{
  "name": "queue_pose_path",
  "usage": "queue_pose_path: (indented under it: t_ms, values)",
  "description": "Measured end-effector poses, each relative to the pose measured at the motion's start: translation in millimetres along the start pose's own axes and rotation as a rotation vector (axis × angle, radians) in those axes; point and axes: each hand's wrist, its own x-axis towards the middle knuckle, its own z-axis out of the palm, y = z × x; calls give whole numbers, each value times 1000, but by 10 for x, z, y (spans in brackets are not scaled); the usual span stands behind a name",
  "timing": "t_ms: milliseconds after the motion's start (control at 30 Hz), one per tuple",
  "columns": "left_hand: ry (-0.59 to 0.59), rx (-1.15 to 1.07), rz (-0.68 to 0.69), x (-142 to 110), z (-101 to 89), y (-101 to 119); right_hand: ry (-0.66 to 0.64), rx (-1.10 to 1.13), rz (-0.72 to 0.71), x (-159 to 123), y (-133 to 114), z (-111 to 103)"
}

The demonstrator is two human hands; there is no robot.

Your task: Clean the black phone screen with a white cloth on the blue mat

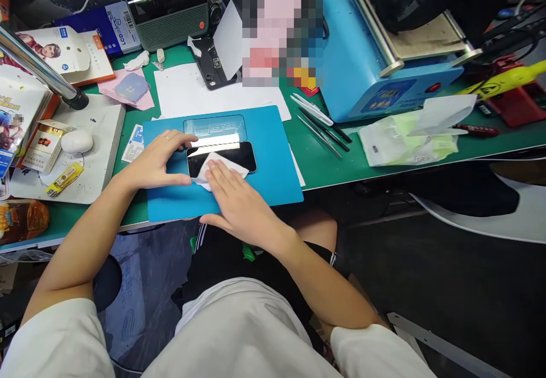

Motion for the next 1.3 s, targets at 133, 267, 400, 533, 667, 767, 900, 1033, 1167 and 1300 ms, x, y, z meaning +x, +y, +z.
queue_pose_path:
  t_ms: [133, 267, 400, 533, 667, 767, 900, 1033, 1167, 1300]
  values:
    - [-8, -1, -16, 8, -1, 23, 9, -4, 93, -184, 334, -144]
    - [-12, 19, -29, 8, 3, 45, -2, -3, 164, -140, 528, -235]
    - [-12, 78, -19, 5, 29, 42, 15, -3, 258, 62, 522, -221]
    - [22, 85, 2, -9, 67, -3, 41, -6, 228, 276, 411, -155]
    - [63, 15, 31, -28, 77, -70, 36, -15, 133, 467, 205, -83]
    - [77, -67, 46, -36, 67, -97, 9, -41, 68, 579, 22, -49]
    - [99, -103, 51, -35, 61, -92, -8, -68, 25, 658, -136, -41]
    - [153, -37, 83, -21, 60, -85, -21, -84, 37, 698, -194, -56]
    - [224, -17, 106, -19, 43, -71, -21, -86, 59, 675, -244, -57]
    - [221, -25, 101, -24, 39, -58, -7, -89, 20, 482, -290, 15]
